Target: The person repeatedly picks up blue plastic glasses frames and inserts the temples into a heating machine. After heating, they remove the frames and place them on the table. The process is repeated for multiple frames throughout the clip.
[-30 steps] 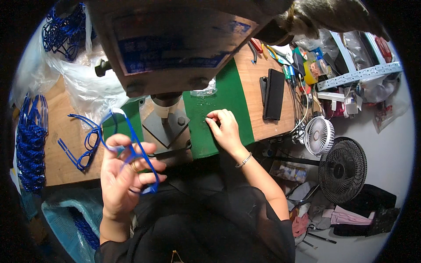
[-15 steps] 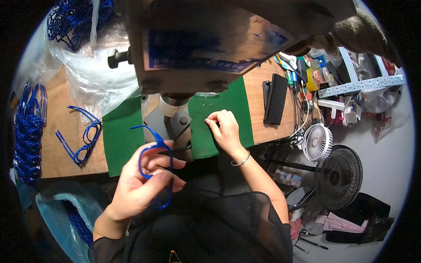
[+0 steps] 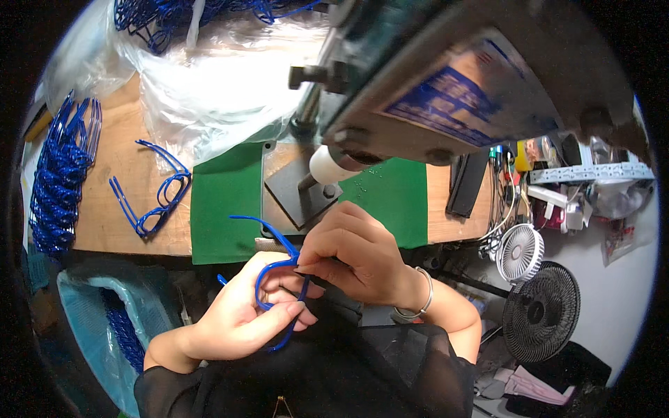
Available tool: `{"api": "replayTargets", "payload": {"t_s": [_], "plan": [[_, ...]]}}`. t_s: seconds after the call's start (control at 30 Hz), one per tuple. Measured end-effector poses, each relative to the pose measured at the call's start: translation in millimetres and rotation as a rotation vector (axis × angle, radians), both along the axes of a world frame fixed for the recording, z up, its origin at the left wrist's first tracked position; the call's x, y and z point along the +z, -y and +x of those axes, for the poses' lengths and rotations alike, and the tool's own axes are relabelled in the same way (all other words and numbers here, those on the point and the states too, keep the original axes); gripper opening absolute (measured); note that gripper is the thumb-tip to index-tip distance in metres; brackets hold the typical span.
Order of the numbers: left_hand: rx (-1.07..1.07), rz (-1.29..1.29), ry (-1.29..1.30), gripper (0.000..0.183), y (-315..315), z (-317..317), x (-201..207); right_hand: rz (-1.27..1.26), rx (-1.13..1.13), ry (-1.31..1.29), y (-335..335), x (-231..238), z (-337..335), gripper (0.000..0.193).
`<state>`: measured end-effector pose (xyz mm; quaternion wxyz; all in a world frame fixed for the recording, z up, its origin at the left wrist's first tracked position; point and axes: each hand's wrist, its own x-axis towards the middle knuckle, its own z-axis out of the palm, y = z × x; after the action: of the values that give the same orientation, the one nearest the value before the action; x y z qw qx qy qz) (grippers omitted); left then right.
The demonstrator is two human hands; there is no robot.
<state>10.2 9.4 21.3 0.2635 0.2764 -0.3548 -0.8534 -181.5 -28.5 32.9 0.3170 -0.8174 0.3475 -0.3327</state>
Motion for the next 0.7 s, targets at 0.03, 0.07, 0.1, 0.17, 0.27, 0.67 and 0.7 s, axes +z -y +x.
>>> {"api": "replayTargets", "payload": {"t_s": [0.03,0.07,0.1,0.17,0.27,0.67,0.7], "plan": [[-0.002,0.009,-0.003,0.041,0.1,0.3,-1.0,-0.010,0.018,-0.013,1.5,1.1,-0.1,0.012],[-0.011,0.015,-0.002,0.041,0.2,0.9,-1.4,-0.021,0.024,-0.022,2.4,1.3,0.0,0.012],[-0.020,0.021,-0.002,0.041,0.4,1.4,-1.9,-0.032,0.029,-0.030,3.5,1.2,-0.2,0.012],[-0.027,0.023,-0.001,0.041,1.1,1.9,-2.2,-0.040,0.032,-0.033,4.7,1.2,-0.8,0.012],[-0.041,0.035,-0.011,0.040,3.5,2.1,-0.9,-0.001,0.025,-0.013,4.7,1.4,-2.5,0.013],[-0.075,-0.037,0.024,0.042,1.8,0.8,-0.1,0.157,0.033,0.104,1.6,-3.6,-4.0,0.014],[-0.074,-0.052,0.029,0.042,1.1,0.8,-0.6,0.155,0.032,0.102,0.8,-3.5,-3.9,0.014]]}}
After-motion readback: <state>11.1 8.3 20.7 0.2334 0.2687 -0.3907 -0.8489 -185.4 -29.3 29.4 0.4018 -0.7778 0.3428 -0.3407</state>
